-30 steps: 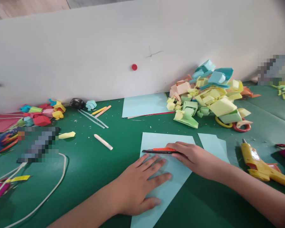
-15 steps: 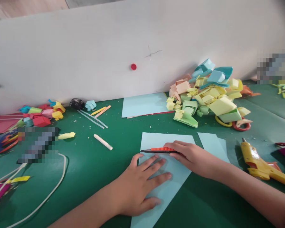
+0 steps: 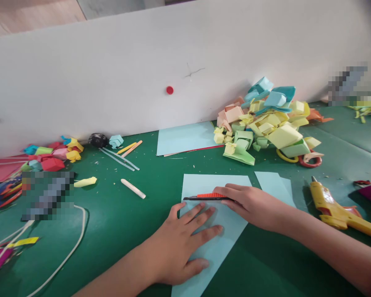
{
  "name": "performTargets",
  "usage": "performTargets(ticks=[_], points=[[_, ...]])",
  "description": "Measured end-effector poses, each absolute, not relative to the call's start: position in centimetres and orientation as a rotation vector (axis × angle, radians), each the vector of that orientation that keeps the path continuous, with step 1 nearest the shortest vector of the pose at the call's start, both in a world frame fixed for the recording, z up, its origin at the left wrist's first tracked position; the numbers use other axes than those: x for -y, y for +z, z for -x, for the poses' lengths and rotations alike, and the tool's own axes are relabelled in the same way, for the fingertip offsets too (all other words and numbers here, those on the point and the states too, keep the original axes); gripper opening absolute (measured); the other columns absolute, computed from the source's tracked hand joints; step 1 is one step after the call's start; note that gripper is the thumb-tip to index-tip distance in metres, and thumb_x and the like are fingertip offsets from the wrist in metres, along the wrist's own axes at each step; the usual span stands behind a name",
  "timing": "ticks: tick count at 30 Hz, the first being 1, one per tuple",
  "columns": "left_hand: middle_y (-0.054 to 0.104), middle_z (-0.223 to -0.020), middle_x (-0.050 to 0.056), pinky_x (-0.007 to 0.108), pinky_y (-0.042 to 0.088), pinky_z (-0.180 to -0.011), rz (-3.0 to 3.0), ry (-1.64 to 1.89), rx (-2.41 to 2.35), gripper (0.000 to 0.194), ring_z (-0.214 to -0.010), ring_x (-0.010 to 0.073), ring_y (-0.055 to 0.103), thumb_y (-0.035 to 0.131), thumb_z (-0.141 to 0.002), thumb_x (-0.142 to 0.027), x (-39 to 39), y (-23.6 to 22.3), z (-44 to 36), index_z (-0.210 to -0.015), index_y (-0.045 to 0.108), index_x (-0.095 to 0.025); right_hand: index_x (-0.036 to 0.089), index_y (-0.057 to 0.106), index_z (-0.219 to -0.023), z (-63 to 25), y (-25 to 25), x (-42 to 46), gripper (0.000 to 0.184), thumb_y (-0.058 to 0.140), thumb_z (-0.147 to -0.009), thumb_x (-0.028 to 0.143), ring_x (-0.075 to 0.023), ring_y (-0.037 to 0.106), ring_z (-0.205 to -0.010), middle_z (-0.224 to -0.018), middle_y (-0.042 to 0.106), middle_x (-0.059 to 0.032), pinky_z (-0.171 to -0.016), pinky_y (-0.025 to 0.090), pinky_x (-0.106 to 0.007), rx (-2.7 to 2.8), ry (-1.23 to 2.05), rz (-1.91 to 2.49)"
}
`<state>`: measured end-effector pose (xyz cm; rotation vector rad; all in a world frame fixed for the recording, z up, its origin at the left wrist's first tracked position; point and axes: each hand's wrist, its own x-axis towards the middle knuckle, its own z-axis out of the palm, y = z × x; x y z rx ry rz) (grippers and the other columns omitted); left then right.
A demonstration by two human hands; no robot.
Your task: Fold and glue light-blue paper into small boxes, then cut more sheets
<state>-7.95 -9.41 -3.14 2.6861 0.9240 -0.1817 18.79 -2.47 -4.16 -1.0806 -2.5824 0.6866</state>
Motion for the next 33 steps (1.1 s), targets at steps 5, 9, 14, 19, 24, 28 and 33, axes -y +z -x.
performTargets(ticks=[5, 9, 14, 19, 24, 28, 33], points=[[0.017, -0.171, 0.009, 0.072, 0.018, -0.117, -2.668, -0.198, -0.925, 0.071, -0.155, 0.0394, 0.022, 0.054, -0.098, -0.046, 9.4, -3.0, 7.9, -0.161, 0.024, -0.034, 0.031, 0.057, -0.134, -18.9, -3.7, 2.6, 0.034, 0.037, -0.107, 0.034, -0.0235, 0.070, -0.095, -0.111, 0.071, -0.0063, -0.079, 0.055, -0.035, 2.604, 0.687, 1.089], [0.017, -0.170, 0.010, 0.073, 0.016, -0.117, -2.663, -0.224, -0.927, 0.071, -0.155, 0.0379, 0.021, 0.053, -0.099, -0.046, 9.4, -2.8, 7.8, -0.161, 0.023, -0.033, 0.029, 0.056, -0.135, -18.9, -3.4, 2.6, 0.034, 0.036, -0.107, 0.033, -0.0242, 0.070, -0.094, -0.110, 0.070, -0.0069, -0.079, 0.055, -0.037, 2.626, 0.707, 1.086], [0.028, -0.167, 0.013, 0.065, 0.022, -0.119, -2.722, -0.110, -0.935, 0.066, -0.152, 0.0372, 0.030, 0.054, -0.099, -0.052, 9.4, -3.2, 8.3, -0.157, 0.034, -0.030, 0.030, 0.054, -0.137, -19.2, -4.1, 2.5, 0.035, 0.035, -0.108, 0.036, -0.0252, 0.070, -0.097, -0.115, 0.069, -0.0075, -0.081, 0.056, -0.038, 2.612, 0.731, 1.102], [0.068, -0.133, 0.013, 0.044, 0.048, -0.103, -2.775, 0.380, -1.121, 0.034, -0.121, 0.0276, 0.064, 0.045, -0.104, -0.035, 8.9, -3.8, 9.3, -0.121, 0.068, -0.016, 0.029, 0.052, -0.139, -19.3, -4.6, 2.6, 0.037, 0.032, -0.108, 0.036, -0.0274, 0.069, -0.103, -0.121, 0.067, -0.0092, -0.086, 0.056, -0.042, 2.619, 0.745, 1.100], [0.077, -0.108, 0.007, 0.040, 0.054, -0.089, -2.842, 0.749, -1.454, 0.024, -0.102, 0.0236, 0.070, 0.049, -0.103, -0.023, 7.9, -4.8, 10.2, -0.104, 0.073, -0.019, 0.027, 0.050, -0.141, -19.3, -4.5, 2.8, 0.040, 0.030, -0.108, 0.037, -0.0294, 0.070, -0.102, -0.122, 0.066, -0.0111, -0.085, 0.057, -0.046, 2.641, 0.726, 1.142], [0.078, -0.105, 0.007, 0.041, 0.054, -0.087, -2.985, 0.748, -1.392, 0.022, -0.097, 0.0241, 0.071, 0.053, -0.101, -0.019, 7.7, -5.3, 10.5, -0.100, 0.074, -0.015, 0.025, 0.051, -0.140, -19.2, -4.7, 2.9, 0.039, 0.030, -0.108, 0.036, -0.0287, 0.070, -0.100, -0.119, 0.066, -0.0109, -0.085, 0.057, -0.045, 2.648, 0.693, 1.135], [0.077, -0.104, 0.009, 0.042, 0.054, -0.085, -3.032, 0.684, -1.362, 0.023, -0.095, 0.0244, 0.070, 0.051, -0.100, -0.015, 7.9, -5.1, 10.4, -0.101, 0.073, -0.012, 0.026, 0.049, -0.142, -19.2, -4.9, 3.1, 0.039, 0.030, -0.108, 0.036, -0.0281, 0.071, -0.098, -0.118, 0.067, -0.0107, -0.083, 0.058, -0.043, 2.667, 0.625, 1.151]])
